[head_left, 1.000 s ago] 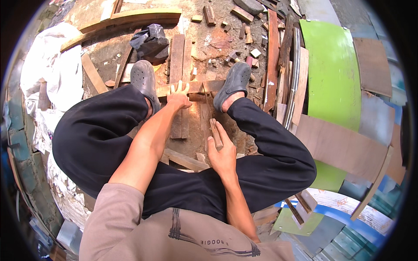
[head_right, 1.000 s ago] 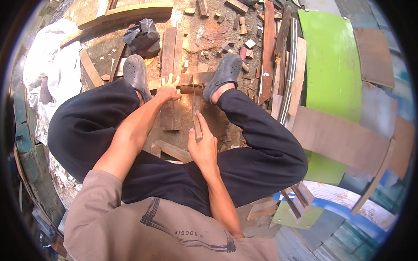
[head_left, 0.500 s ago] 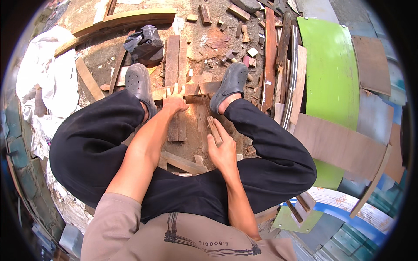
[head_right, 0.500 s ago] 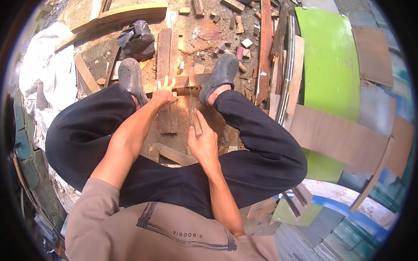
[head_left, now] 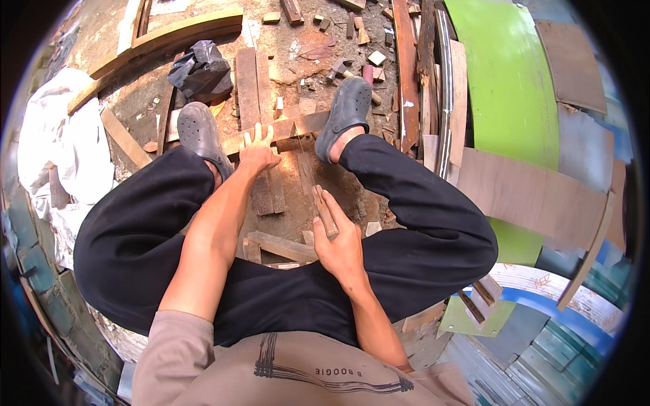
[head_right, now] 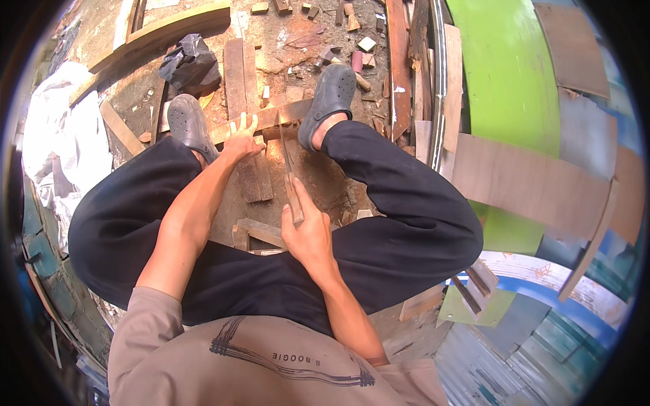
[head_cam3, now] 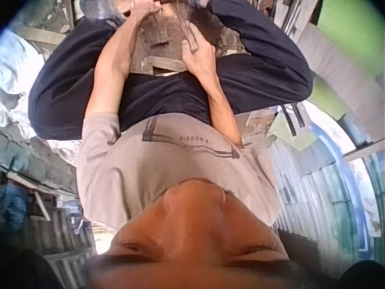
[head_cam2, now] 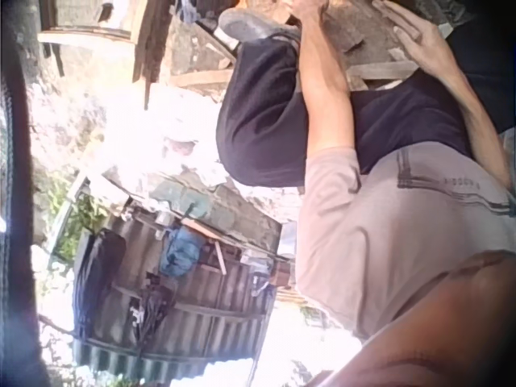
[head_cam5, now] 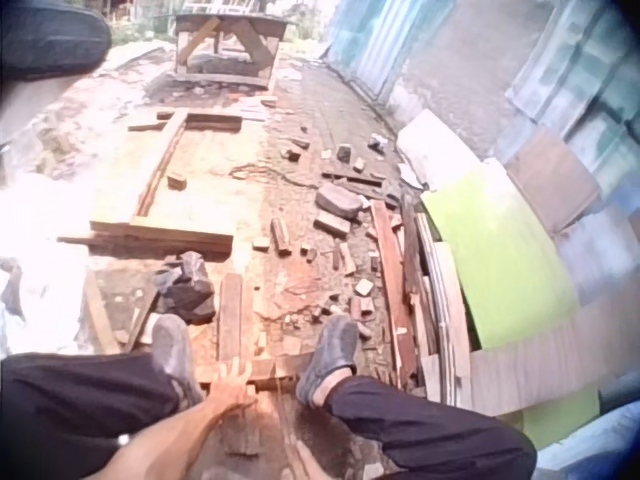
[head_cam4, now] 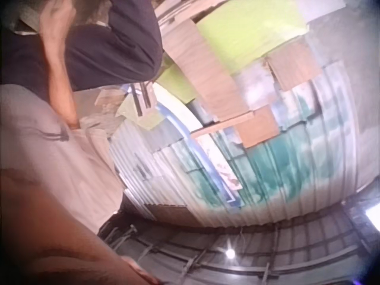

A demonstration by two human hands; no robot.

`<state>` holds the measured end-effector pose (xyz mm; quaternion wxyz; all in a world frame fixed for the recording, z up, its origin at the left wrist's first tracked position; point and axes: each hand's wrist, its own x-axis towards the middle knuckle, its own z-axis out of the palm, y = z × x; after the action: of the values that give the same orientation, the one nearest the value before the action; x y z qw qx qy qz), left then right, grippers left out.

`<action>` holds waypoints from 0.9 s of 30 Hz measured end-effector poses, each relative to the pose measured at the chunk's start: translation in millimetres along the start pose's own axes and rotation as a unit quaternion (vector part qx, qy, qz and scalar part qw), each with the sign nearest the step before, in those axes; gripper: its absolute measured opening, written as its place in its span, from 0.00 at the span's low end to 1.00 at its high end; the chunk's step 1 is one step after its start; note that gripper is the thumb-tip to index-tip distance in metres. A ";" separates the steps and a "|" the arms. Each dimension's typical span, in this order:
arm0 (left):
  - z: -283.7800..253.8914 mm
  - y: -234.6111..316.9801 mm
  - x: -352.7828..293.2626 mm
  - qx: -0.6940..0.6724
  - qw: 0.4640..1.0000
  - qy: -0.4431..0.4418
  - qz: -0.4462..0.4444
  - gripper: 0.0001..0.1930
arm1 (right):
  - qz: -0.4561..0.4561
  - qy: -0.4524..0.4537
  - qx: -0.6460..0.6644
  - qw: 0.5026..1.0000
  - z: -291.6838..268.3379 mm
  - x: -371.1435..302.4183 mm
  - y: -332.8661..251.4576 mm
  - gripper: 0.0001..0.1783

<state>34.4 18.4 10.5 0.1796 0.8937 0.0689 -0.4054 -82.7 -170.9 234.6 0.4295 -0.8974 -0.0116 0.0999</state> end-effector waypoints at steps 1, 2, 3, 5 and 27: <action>-14.4 7.0 1.2 -0.011 1.000 0.003 0.003 0.52 | -0.009 0.019 -0.001 1.000 4.5 9.7 5.9 0.29; -18.2 11.5 -2.2 -0.021 1.000 -0.002 0.004 0.51 | 0.030 0.010 -0.003 0.999 14.9 30.3 12.0 0.29; -13.6 14.1 -6.9 -0.032 0.999 -0.011 0.003 0.51 | 0.071 -0.002 -0.006 0.997 28.7 60.2 18.8 0.29; -1.7 -0.6 7.9 -0.032 0.999 -0.027 -0.001 0.51 | 0.109 -0.026 0.003 0.994 37.1 74.0 18.5 0.29; 8.5 -15.8 52.1 0.007 0.985 -0.170 -0.026 0.48 | 0.142 -0.050 0.008 0.988 25.6 73.1 -5.6 0.28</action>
<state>58.7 28.7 -37.9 0.1716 0.8108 0.0571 -0.5567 -15.5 -139.9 210.9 0.4171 -0.8802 0.0957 0.2051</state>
